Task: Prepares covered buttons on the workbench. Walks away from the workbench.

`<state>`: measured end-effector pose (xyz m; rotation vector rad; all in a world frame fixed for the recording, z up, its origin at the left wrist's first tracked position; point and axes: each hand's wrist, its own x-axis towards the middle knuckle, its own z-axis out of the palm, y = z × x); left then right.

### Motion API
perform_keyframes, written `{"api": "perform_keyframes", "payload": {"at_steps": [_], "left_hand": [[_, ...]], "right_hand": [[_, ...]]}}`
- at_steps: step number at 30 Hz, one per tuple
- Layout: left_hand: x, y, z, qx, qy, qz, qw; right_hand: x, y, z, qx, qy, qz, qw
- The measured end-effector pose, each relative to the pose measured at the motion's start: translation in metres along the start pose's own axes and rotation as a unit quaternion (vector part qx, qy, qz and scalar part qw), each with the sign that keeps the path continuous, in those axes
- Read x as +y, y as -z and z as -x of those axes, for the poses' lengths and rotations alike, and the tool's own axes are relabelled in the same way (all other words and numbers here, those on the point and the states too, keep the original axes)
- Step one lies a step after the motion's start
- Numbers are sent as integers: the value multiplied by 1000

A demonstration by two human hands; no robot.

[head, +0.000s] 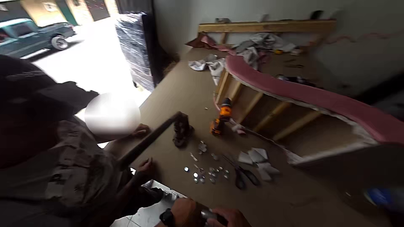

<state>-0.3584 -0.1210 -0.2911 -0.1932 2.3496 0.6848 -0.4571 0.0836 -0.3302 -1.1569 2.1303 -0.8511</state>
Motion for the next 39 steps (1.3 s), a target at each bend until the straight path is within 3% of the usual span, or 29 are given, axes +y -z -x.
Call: {"api": "perform_keyframes", "payload": {"at_steps": [4, 7, 8, 9, 11, 12, 13, 17, 19, 20, 22, 23, 26, 32, 35, 39], "left_hand": [[-46, -52, -32, 88, -24, 183, 979], [-58, -65, -32, 97, -30, 292, 951], [-60, -65, -32, 100, -29, 307, 946], [-62, -63, -33, 102, -31, 312, 944], [-64, -57, -38, 96, -37, 298, 949], [-64, -54, -38, 92, -41, 284, 954], [-63, -48, -40, 91, -46, 273, 957], [-54, -42, -52, 95, -56, 281, 953], [-49, -41, -60, 88, -70, 279, 954], [-47, -39, -63, 80, -76, 278, 954], [-44, -39, -62, 64, -84, 275, 956], [-44, -37, -61, 61, -84, 266, 958], [-41, -37, -69, 71, -85, 255, 961], [-20, -35, -80, 51, -125, 281, 950], [0, -24, -90, 36, -153, 358, 920], [43, 7, -107, -6, -216, 350, 911]], "right_hand": [[52, 45, 16, 234, -148, -24, 961], [88, 80, 36, 425, -166, 16, 890], [109, 80, 42, 443, -178, 72, 876], [133, 76, 49, 404, -227, 137, 875], [170, 71, 59, 211, -379, 196, 879], [175, 73, 62, 160, -414, 213, 871], [172, 82, 62, 168, -412, 227, 866], [131, 122, 61, 408, -239, 204, 857], [140, 116, 61, 445, -187, 200, 853], [152, 106, 64, 399, -218, 216, 864], [172, 92, 72, 187, -372, 218, 883], [175, 89, 72, 130, -409, 225, 875], [164, 104, 67, 194, -380, 232, 874], [175, 90, 65, 289, -330, 115, 891], [155, 87, 62, 270, -322, 83, 904], [85, 92, 52, 155, -276, 71, 946]]}}
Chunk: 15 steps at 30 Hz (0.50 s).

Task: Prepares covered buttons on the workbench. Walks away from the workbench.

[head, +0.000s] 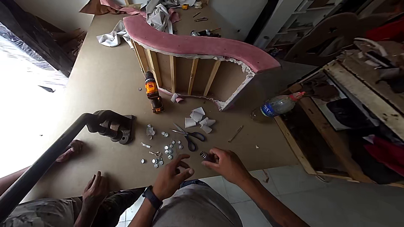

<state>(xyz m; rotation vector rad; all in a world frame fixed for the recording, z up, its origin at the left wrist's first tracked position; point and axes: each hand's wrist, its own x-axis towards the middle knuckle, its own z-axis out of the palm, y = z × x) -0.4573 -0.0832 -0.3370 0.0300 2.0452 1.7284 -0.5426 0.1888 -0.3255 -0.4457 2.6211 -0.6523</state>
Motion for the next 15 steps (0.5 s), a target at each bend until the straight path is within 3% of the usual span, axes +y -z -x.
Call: {"api": "perform_keyframes", "payload": {"at_steps": [3, 8, 15], "left_hand": [[16, -3, -8, -55, -40, -17, 998], [18, 14, 25, -87, -61, 106, 989], [16, 5, 55, -24, -94, 148, 984]], "right_hand": [[-44, 5, 23, -27, 80, -19, 996], [-49, 3, 35, -24, 209, -152, 966], [-57, -14, 44, 21, 271, -169, 947]]}}
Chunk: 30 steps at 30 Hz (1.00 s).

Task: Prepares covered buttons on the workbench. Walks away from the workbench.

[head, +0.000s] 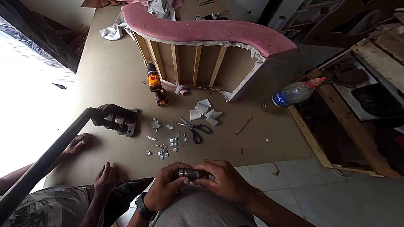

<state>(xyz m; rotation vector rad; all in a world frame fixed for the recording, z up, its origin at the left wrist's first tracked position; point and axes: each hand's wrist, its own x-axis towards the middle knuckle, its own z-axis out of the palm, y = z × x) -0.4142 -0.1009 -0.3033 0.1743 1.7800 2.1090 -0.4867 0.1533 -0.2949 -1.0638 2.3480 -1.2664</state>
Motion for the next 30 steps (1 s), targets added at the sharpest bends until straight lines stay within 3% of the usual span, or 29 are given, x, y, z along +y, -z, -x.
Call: {"api": "perform_keyframes", "payload": {"at_steps": [6, 11, 22, 26, 30], "left_hand": [[-2, -13, 12, 123, -96, 24, 987], [-10, 0, 31, 77, -81, 91, 989], [-14, 15, 57, 92, -79, 150, 981], [-16, 12, 66, 109, -101, 165, 975], [-13, 17, 76, 125, -87, 62, 986]], "right_hand": [[-12, -13, -8, 62, 55, -101, 991], [-16, -21, -17, 19, 80, -98, 992], [-51, -57, -35, 20, 27, -61, 998], [-54, -49, -40, -48, -14, -149, 988], [-58, -48, -40, -112, -90, -143, 979]]}}
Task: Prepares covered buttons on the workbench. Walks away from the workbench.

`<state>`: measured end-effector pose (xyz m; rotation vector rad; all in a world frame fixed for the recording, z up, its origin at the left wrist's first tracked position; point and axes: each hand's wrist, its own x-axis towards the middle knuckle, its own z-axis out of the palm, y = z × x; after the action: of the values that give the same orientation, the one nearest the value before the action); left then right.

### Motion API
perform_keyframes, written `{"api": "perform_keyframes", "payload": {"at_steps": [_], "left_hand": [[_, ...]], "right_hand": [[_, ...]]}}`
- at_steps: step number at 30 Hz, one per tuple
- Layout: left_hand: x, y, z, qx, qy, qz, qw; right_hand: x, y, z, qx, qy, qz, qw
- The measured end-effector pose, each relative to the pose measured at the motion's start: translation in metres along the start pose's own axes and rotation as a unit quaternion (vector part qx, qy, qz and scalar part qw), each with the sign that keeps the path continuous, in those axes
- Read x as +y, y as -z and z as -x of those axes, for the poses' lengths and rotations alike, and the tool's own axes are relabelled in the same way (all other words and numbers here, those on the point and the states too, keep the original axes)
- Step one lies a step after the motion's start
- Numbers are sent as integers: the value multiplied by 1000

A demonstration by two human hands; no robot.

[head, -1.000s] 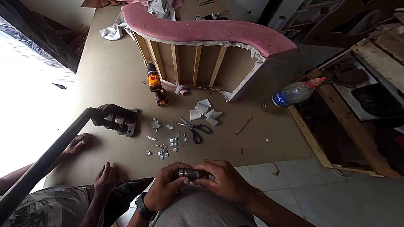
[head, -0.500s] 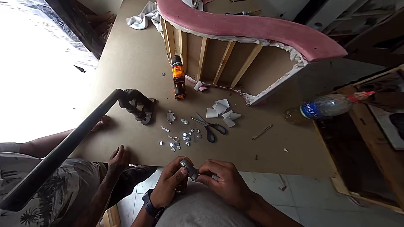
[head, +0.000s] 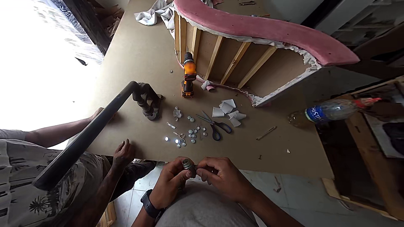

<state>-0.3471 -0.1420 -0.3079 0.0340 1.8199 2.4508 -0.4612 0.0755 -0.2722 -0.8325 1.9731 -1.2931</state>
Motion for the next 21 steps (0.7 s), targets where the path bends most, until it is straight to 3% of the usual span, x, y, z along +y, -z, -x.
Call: {"api": "perform_keyframes", "payload": {"at_steps": [5, 11, 16, 21], "left_hand": [[4, 5, 9, 16, -1, -98, 995], [7, 14, 14, 0, -5, -126, 992], [13, 18, 18, -24, 28, -75, 997], [7, 22, 19, -53, 60, 89, 993]], "right_hand": [[-7, -6, -6, -46, -85, -47, 994], [-8, -23, -5, -4, -85, -62, 994], [-13, -31, 0, 11, -24, -38, 999], [-13, -37, -2, 66, 168, 84, 980]]}}
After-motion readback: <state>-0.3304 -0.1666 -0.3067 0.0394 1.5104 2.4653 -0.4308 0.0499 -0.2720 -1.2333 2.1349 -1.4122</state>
